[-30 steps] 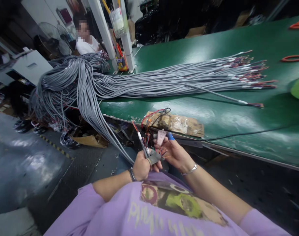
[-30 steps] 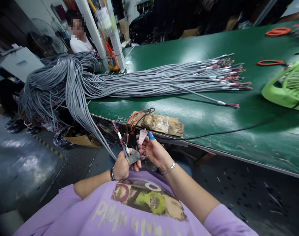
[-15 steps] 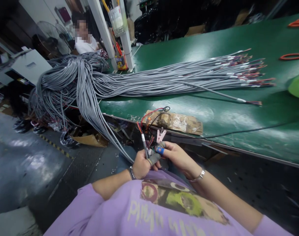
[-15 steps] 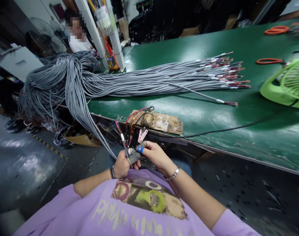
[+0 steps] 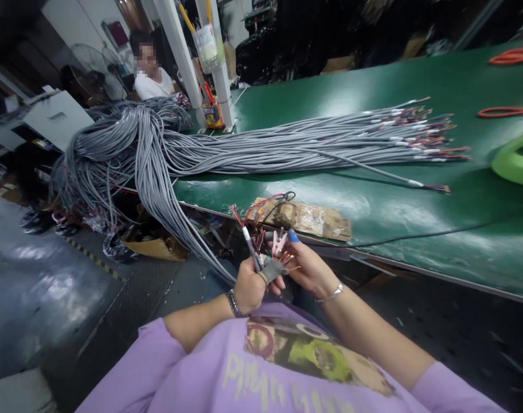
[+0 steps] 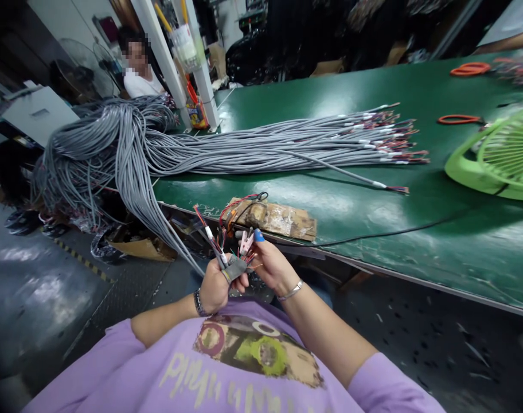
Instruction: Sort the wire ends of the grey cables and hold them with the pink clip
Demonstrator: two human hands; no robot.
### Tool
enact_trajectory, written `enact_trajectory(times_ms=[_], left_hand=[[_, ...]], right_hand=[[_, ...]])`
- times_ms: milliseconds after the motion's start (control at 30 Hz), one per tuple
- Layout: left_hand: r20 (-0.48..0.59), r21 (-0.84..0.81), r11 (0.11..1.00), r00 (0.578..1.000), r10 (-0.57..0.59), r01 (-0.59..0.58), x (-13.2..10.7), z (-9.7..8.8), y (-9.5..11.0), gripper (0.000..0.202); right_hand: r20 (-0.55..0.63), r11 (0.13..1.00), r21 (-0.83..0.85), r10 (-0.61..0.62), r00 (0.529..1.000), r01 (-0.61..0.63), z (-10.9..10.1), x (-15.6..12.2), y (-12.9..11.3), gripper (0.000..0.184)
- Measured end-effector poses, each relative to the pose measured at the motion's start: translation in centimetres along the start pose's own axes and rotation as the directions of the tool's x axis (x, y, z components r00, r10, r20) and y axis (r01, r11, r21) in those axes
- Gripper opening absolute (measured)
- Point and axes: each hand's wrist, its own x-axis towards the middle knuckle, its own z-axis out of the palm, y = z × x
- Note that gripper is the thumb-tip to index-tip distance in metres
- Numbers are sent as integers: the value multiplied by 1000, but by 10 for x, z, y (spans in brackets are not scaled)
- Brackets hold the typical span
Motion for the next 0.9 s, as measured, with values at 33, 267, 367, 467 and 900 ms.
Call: enact_trajectory(times_ms=[33,267,367,467,900], left_hand=[[-10,2,1000,1000,4,-4,1,2,0,55],[-73,18,1000,997,-7,9,4,7,0,54],[-80,15,1000,997,-23,24,5,7,-4,52],[-74,9,999,997,-37,37,4,5,-6,53],[-20,50,998,999,-31,32,-8,-9,-6,55]], right_hand=[[12,1000,18,16,1000,-16,1,1,1,48],[116,988,110,94,989,-107,3,3,9,54],[57,987,129,89,994,-95,2,4,10,49],[-58,987,158,51,997,-42,2,6,10,41],[3,994,92,53,999,-53,-11,-11,10,47]])
